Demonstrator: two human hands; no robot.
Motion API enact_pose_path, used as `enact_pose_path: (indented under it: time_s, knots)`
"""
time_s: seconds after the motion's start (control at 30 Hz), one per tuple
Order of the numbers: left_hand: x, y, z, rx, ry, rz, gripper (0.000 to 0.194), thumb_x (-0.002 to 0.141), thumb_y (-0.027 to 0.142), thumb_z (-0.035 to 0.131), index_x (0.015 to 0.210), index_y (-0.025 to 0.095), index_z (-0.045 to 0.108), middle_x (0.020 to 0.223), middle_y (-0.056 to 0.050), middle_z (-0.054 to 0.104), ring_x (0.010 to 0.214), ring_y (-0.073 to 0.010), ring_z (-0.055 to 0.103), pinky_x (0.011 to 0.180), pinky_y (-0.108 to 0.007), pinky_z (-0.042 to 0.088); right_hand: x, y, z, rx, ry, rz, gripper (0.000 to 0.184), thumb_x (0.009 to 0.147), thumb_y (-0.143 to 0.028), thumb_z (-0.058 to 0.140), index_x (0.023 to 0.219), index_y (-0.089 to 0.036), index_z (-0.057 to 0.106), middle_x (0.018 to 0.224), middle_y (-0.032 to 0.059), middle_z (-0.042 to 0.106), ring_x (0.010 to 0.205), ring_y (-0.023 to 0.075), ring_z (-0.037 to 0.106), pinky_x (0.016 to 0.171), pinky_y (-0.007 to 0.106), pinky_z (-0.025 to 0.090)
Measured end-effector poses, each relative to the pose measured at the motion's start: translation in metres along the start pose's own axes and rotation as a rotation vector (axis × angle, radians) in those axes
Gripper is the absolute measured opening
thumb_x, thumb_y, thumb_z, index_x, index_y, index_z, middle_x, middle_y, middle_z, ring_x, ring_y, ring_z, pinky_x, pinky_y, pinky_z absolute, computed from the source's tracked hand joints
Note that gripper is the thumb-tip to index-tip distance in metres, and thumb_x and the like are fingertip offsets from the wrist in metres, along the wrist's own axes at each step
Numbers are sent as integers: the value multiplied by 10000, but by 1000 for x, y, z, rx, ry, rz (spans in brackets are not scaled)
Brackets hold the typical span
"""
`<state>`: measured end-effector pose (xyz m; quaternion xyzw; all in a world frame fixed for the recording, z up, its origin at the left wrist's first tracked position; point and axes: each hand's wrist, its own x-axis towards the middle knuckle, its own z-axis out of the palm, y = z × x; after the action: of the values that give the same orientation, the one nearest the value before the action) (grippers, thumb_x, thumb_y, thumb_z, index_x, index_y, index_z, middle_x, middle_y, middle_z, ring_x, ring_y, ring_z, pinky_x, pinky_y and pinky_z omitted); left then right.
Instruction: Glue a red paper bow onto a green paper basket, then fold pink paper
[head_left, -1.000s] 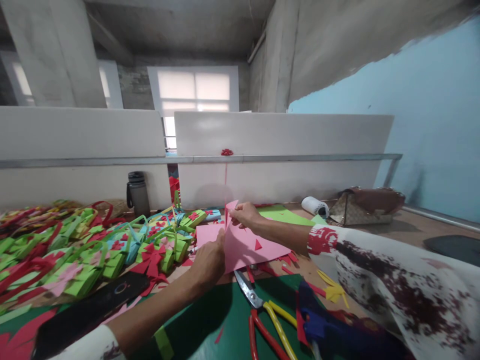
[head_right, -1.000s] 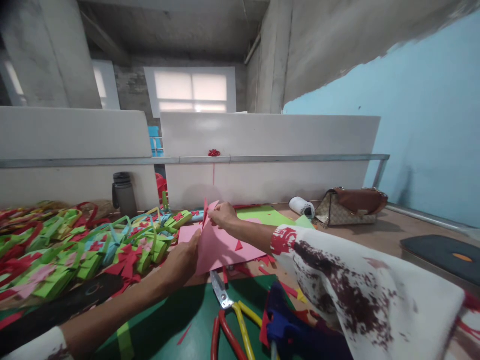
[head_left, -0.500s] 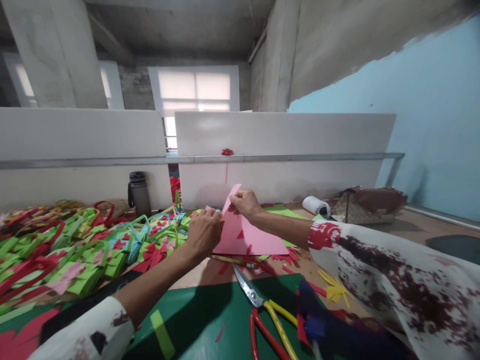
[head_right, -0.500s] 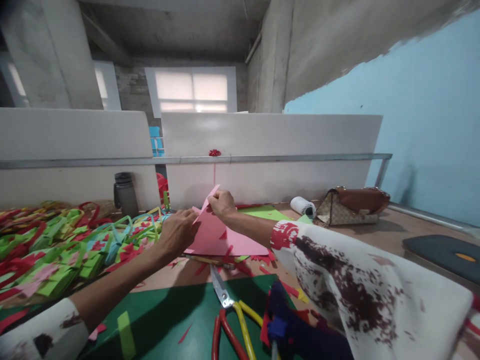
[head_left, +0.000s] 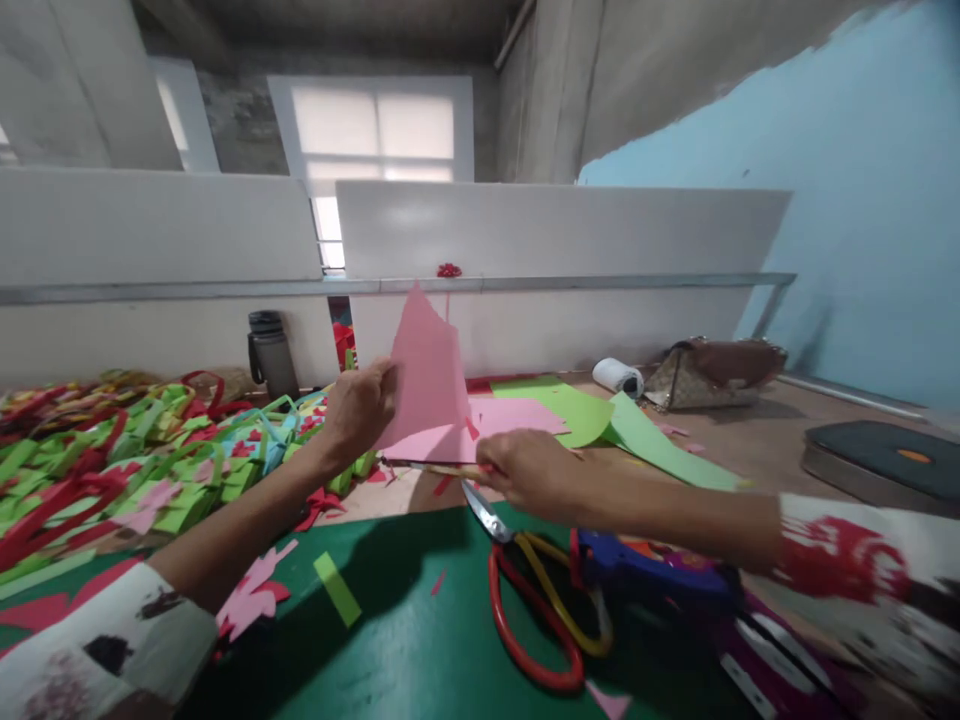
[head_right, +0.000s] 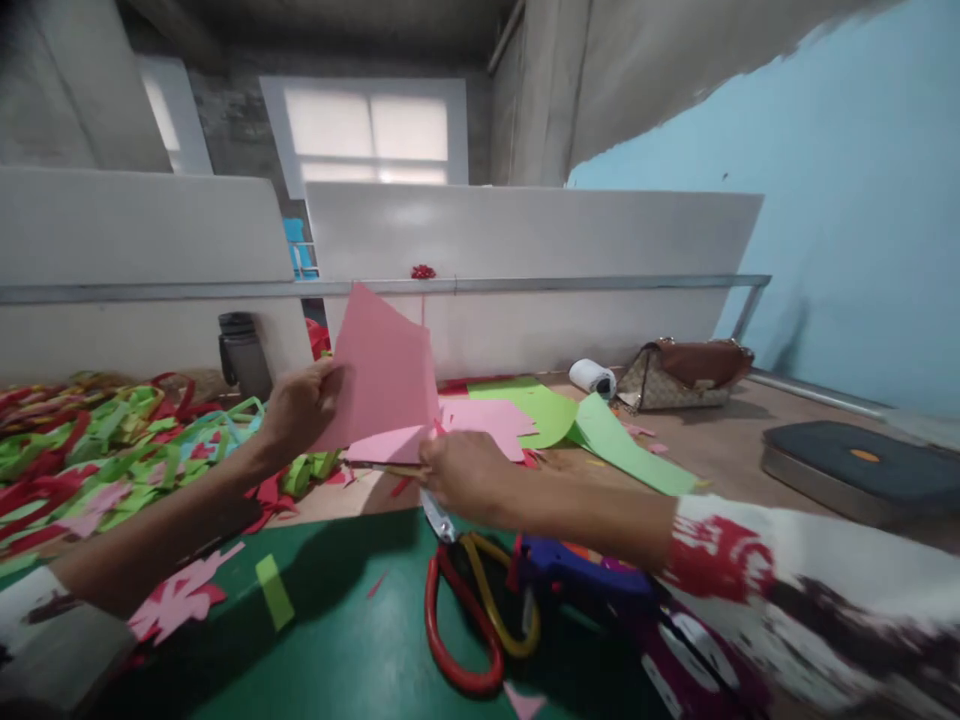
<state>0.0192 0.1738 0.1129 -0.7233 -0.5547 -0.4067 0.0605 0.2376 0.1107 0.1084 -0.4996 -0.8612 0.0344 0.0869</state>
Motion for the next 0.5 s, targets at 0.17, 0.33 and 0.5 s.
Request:
enact_pose_path:
  time_s: [0.17,0.33,0.5]
  knots:
    - [-24,7,-22,-195,125,34,224,932,316,515,844,150,637,712,15,590,636,-132,565,586,-254,456,-73,-22,37,-282,-196,-116,225,737,-30,629,947,-100,673,880,153,697,776,282,663,596,328,450]
    - [-41,17,-40,-426,243,10,256,863,310,477,711,162,621,595,42,477,525,-101,432,470,-219,306,-102,-28,61,-451,-196,-126,350,735,18,572,1060,-97,629,980,196,678,793,297,676,563,342,497]
    - [-62,24,-49,-581,275,-43,276,917,365,533,764,142,586,633,44,502,499,-76,435,463,-201,355,-101,-35,69,-530,-115,-80,243,805,-5,529,1008,-104,620,885,159,683,712,235,683,519,282,491]
